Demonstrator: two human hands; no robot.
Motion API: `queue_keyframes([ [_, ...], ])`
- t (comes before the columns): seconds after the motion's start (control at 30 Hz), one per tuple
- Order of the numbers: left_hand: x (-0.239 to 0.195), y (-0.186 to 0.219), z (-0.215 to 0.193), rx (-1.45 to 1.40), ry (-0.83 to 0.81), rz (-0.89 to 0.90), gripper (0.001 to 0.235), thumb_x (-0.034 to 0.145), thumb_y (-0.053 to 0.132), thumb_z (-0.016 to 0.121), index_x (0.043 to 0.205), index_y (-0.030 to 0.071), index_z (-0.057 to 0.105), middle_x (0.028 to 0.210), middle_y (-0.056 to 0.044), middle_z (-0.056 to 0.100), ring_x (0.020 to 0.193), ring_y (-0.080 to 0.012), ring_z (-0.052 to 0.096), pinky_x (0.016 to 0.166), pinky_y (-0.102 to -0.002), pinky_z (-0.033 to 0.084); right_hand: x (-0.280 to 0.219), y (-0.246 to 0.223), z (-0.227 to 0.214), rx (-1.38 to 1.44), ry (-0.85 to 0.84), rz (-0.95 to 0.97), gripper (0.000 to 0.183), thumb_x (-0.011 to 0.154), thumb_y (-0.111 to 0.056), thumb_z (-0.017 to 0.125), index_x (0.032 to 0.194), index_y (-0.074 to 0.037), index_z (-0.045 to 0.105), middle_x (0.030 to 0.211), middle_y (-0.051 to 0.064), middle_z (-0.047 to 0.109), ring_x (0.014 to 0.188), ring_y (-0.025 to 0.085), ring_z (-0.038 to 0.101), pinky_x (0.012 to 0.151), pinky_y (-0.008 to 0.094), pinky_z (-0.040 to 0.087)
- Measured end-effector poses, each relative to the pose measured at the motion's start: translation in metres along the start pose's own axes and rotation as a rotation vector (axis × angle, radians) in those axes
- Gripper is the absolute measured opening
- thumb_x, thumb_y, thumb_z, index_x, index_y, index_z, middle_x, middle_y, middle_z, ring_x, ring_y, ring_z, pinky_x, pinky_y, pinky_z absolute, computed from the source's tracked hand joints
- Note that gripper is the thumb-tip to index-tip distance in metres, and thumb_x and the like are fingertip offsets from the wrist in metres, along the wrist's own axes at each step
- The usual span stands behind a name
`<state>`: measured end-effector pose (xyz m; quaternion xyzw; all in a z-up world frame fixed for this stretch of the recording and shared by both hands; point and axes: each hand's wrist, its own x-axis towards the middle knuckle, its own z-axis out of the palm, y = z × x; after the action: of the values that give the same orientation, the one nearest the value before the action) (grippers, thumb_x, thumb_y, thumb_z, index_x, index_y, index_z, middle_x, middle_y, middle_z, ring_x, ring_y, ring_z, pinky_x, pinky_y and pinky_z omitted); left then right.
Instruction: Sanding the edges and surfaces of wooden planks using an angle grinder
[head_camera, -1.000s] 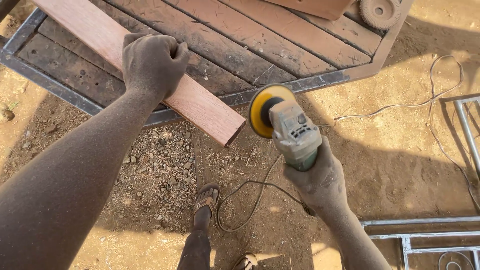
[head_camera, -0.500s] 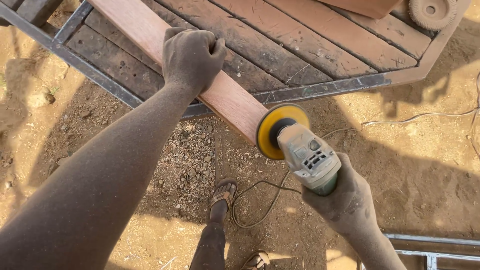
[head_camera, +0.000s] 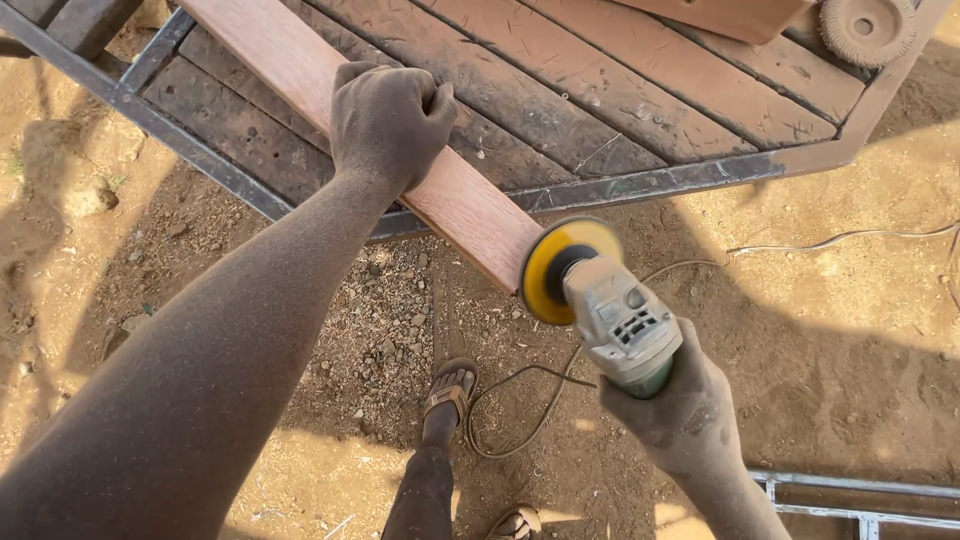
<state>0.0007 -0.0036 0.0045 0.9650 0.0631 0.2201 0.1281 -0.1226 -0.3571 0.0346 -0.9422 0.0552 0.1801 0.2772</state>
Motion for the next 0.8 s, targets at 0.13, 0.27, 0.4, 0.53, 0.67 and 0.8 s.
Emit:
queue_keyframes([
  [0.13, 0.005, -0.001, 0.004, -0.024, 0.023, 0.022, 0.054, 0.100, 0.030, 0.065, 0.053, 0.020, 0.041, 0.042, 0.002, 0.040, 0.040, -0.0232, 0.045, 0.091, -0.036, 0.042, 0.000, -0.009, -0.016, 0.044, 0.064, 0.084, 0.062, 0.063, -0.033, 0.079, 0.119, -0.016, 0.057, 0.095, 0.015, 0.074, 0.081, 0.038, 0.066, 0.077, 0.047, 0.049],
  [0.27, 0.005, 0.001, 0.001, 0.032, -0.012, 0.003, 0.052, 0.100, 0.033, 0.064, 0.053, 0.017, 0.049, 0.045, -0.002, 0.049, 0.047, -0.0271, 0.053, 0.089, -0.039, 0.042, -0.013, -0.005, -0.017, 0.161, 0.026, 0.270, 0.068, 0.061, -0.029, 0.081, 0.126, -0.021, 0.063, 0.098, 0.006, 0.076, 0.084, 0.021, 0.066, 0.079, 0.038, 0.050],
  [0.4, 0.005, 0.001, -0.003, 0.011, -0.047, -0.016, 0.052, 0.101, 0.032, 0.064, 0.053, 0.018, 0.049, 0.046, 0.002, 0.047, 0.047, -0.0207, 0.049, 0.093, -0.039, 0.040, -0.022, 0.013, -0.001, 0.195, -0.006, 0.163, 0.060, 0.060, -0.026, 0.085, 0.115, -0.018, 0.064, 0.091, 0.004, 0.076, 0.078, 0.018, 0.059, 0.078, 0.036, 0.051],
  [0.53, 0.006, 0.002, -0.005, 0.006, -0.031, -0.025, 0.052, 0.100, 0.030, 0.067, 0.053, 0.019, 0.049, 0.045, 0.003, 0.047, 0.046, -0.0200, 0.050, 0.093, -0.038, 0.040, 0.001, 0.007, 0.000, -0.001, -0.014, 0.068, 0.062, 0.055, -0.040, 0.087, 0.107, -0.022, 0.059, 0.086, 0.011, 0.079, 0.087, 0.046, 0.067, 0.070, 0.049, 0.050],
  [0.67, 0.008, 0.004, -0.006, 0.000, -0.050, -0.024, 0.052, 0.100, 0.030, 0.062, 0.052, 0.017, 0.049, 0.046, 0.002, 0.048, 0.046, -0.0212, 0.050, 0.092, -0.037, 0.040, 0.025, -0.014, -0.020, -0.036, 0.066, 0.003, 0.054, 0.063, -0.039, 0.080, 0.105, -0.015, 0.055, 0.086, 0.015, 0.075, 0.076, 0.045, 0.068, 0.069, 0.051, 0.050],
  [0.8, 0.010, 0.011, -0.019, -0.036, -0.101, -0.051, 0.051, 0.100, 0.026, 0.062, 0.051, 0.017, 0.055, 0.048, 0.002, 0.055, 0.047, -0.0196, 0.053, 0.092, -0.037, 0.040, 0.024, -0.043, -0.047, 0.176, 0.005, 0.233, 0.078, 0.067, -0.027, 0.079, 0.140, -0.017, 0.055, 0.120, 0.008, 0.074, 0.099, 0.027, 0.072, 0.085, 0.048, 0.058],
])
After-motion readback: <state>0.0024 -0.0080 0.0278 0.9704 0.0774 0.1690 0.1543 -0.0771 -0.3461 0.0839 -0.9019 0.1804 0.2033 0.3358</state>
